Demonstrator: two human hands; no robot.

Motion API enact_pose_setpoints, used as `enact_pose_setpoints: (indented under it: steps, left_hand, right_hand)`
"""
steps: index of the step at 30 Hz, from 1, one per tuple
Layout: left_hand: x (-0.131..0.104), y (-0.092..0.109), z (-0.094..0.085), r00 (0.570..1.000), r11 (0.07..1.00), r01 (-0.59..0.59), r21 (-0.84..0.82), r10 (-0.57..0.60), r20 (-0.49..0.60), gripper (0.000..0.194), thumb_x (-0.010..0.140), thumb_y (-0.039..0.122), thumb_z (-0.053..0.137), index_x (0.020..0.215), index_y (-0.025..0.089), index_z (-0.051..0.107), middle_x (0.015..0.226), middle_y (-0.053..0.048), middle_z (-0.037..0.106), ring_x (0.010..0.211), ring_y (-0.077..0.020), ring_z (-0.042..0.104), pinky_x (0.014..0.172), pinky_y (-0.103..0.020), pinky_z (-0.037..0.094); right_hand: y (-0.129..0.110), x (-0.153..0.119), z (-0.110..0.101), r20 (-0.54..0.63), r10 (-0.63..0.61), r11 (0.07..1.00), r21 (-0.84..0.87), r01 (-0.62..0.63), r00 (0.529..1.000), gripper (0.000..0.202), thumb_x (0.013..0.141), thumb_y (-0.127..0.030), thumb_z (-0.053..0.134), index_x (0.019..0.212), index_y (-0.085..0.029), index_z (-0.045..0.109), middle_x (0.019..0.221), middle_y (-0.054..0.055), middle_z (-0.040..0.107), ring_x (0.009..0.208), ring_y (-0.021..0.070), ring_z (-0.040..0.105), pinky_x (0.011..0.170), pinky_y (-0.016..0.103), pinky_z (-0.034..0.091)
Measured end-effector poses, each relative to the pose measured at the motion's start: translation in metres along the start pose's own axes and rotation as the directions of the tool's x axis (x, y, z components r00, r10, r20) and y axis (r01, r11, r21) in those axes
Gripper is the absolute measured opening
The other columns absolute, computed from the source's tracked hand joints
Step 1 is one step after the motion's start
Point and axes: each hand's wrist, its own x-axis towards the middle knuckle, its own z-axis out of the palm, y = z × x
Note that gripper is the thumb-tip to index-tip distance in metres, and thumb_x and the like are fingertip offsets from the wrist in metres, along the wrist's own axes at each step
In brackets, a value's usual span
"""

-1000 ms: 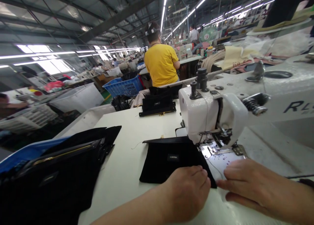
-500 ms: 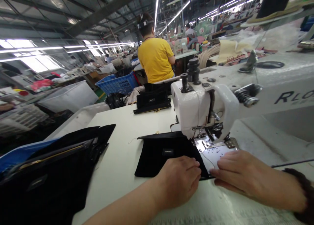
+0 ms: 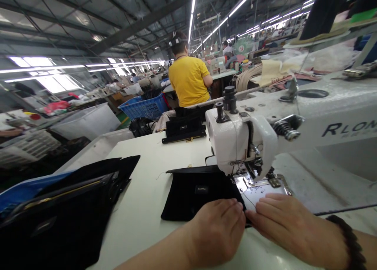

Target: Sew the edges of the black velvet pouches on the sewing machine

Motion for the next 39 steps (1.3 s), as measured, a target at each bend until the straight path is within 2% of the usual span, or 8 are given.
enact_pose_setpoints:
  steps: [5, 8, 13, 17, 23, 29, 35, 39]
  left_hand:
    - [0.001, 0.006, 0.002, 0.998, 0.995, -0.055, 0.084, 0.053, 0.027, 0.027, 0.086, 0.011, 0.038, 0.09, 0.006, 0.064, 0.097, -0.012, 0.066, 0.09, -0.0197, 0.062, 0.088, -0.03, 0.046]
    - [0.002, 0.006, 0.003, 0.996, 0.994, -0.055, 0.09, 0.049, 0.073, 0.026, 0.085, 0.012, 0.039, 0.092, 0.006, 0.063, 0.102, -0.012, 0.065, 0.093, -0.0199, 0.061, 0.091, -0.03, 0.043]
    - [0.004, -0.001, 0.001, 0.985, 0.996, -0.028, 0.08, 0.014, 0.17, 0.026, 0.086, 0.014, 0.039, 0.097, 0.007, 0.063, 0.106, -0.009, 0.064, 0.099, -0.0179, 0.058, 0.094, -0.027, 0.041]
    - [0.004, -0.008, 0.003, 0.971, 0.999, 0.017, 0.04, -0.026, 0.238, 0.026, 0.086, 0.016, 0.042, 0.1, 0.007, 0.061, 0.107, -0.007, 0.064, 0.101, -0.0167, 0.056, 0.095, -0.025, 0.04]
    - [0.009, -0.015, 0.011, 0.926, 0.989, 0.134, -0.056, -0.104, 0.364, 0.025, 0.08, 0.015, 0.053, 0.101, 0.003, 0.058, 0.106, -0.012, 0.062, 0.104, -0.0191, 0.053, 0.096, -0.027, 0.04]
    - [0.011, -0.021, 0.02, 0.891, 0.919, 0.374, -0.123, -0.32, 0.322, 0.01, 0.084, 0.013, 0.051, 0.09, 0.011, 0.059, 0.089, -0.006, 0.06, 0.085, -0.0169, 0.056, 0.077, -0.026, 0.05]
    - [0.012, -0.026, 0.02, 0.886, 0.938, 0.332, -0.097, -0.275, 0.373, 0.017, 0.082, 0.012, 0.055, 0.096, 0.005, 0.058, 0.097, -0.01, 0.062, 0.096, -0.0184, 0.056, 0.09, -0.026, 0.046]
    - [0.012, -0.029, 0.023, 0.883, 0.933, 0.35, -0.086, -0.297, 0.364, 0.018, 0.084, 0.011, 0.049, 0.1, 0.008, 0.057, 0.102, -0.01, 0.062, 0.102, -0.019, 0.055, 0.092, -0.029, 0.044]
  right_hand:
    - [-0.003, 0.005, -0.005, 0.228, -0.051, 0.999, 0.006, 0.051, 0.972, 0.044, 0.092, -0.008, 0.016, 0.073, -0.016, 0.055, 0.067, 0.003, 0.054, 0.057, 0.0156, 0.045, 0.053, 0.033, 0.033]
    - [-0.002, 0.004, -0.003, 0.265, -0.03, 1.0, 0.013, 0.027, 0.964, 0.04, 0.092, -0.01, 0.019, 0.075, -0.016, 0.054, 0.068, 0.003, 0.055, 0.057, 0.0158, 0.047, 0.052, 0.033, 0.031]
    - [0.0, -0.003, 0.008, 0.225, 0.058, 0.998, -0.047, -0.049, 0.973, 0.026, 0.091, -0.012, 0.031, 0.075, -0.019, 0.051, 0.065, -0.001, 0.052, 0.054, 0.0149, 0.046, 0.051, 0.032, 0.026]
    - [0.002, 0.0, 0.012, 0.144, 0.125, 0.991, -0.069, -0.116, 0.982, 0.031, 0.095, -0.02, 0.026, 0.08, -0.019, 0.052, 0.059, -0.002, 0.051, 0.048, 0.0147, 0.045, 0.047, 0.032, 0.022]
    - [0.006, 0.009, 0.011, 0.135, 0.212, 0.977, -0.029, -0.21, 0.968, 0.037, 0.096, -0.023, 0.022, 0.086, -0.017, 0.057, 0.064, 0.001, 0.06, 0.052, 0.0139, 0.055, 0.046, 0.029, 0.033]
    - [0.007, 0.008, 0.015, 0.147, 0.278, 0.961, -0.045, -0.274, 0.949, 0.036, 0.095, -0.024, 0.022, 0.093, -0.015, 0.057, 0.069, 0.003, 0.062, 0.052, 0.0153, 0.057, 0.045, 0.028, 0.038]
    - [0.005, 0.007, 0.016, 0.147, 0.289, 0.957, -0.044, -0.285, 0.946, 0.037, 0.095, -0.025, 0.022, 0.087, -0.016, 0.057, 0.067, 0.003, 0.061, 0.052, 0.0161, 0.057, 0.044, 0.028, 0.039]
    - [0.005, 0.007, 0.016, 0.134, 0.286, 0.958, -0.054, -0.282, 0.949, 0.038, 0.096, -0.025, 0.02, 0.09, -0.016, 0.057, 0.067, 0.002, 0.061, 0.05, 0.0159, 0.057, 0.043, 0.028, 0.039]
